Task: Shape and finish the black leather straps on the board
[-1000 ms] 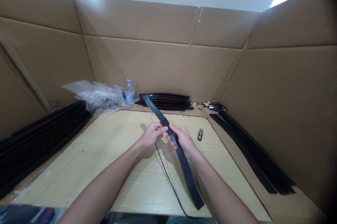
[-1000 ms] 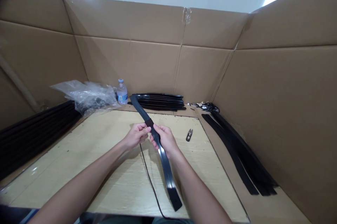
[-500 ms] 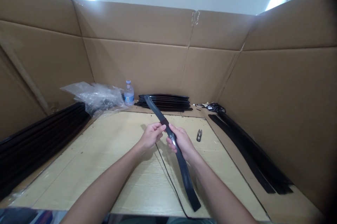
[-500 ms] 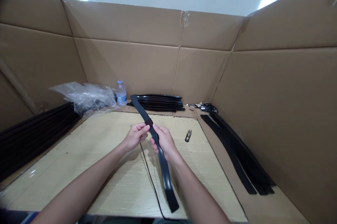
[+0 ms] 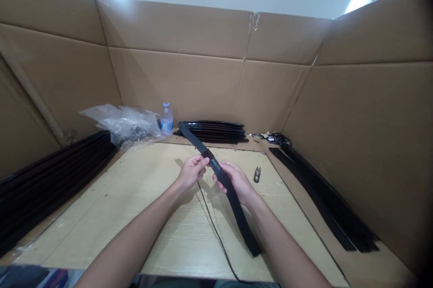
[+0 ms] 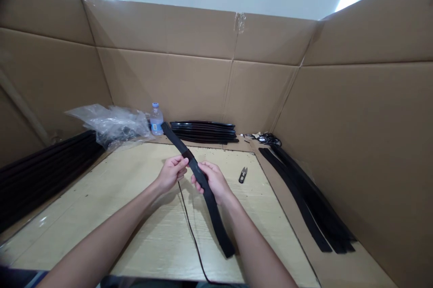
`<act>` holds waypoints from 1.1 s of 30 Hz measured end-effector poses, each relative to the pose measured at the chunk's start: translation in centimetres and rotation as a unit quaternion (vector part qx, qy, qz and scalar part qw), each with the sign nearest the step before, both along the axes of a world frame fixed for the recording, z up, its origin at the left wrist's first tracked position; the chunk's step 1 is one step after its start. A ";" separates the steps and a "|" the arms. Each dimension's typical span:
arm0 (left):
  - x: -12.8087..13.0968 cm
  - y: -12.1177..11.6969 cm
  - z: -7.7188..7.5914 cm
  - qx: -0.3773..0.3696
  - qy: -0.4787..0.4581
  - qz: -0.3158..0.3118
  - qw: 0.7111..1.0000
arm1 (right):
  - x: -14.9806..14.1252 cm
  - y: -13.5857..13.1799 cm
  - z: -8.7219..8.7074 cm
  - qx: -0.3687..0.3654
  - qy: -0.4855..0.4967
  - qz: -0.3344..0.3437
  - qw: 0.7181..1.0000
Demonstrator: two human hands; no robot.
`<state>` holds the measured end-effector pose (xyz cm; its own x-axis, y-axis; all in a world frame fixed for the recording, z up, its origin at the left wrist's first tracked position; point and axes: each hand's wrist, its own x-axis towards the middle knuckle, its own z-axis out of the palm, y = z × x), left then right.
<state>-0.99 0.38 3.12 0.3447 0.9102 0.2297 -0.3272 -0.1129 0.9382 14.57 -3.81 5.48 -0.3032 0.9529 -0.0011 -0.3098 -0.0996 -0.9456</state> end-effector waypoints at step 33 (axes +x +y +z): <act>1.5 -2.9 0.9 0.030 0.010 0.018 0.999 | -1.4 -1.7 1.5 0.018 0.012 -0.034 0.999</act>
<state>0.54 -2.50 3.97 0.3176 0.9063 0.2787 -0.3039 -0.1811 0.9353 13.20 -5.51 6.99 -0.2374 0.9706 0.0398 -0.3365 -0.0437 -0.9407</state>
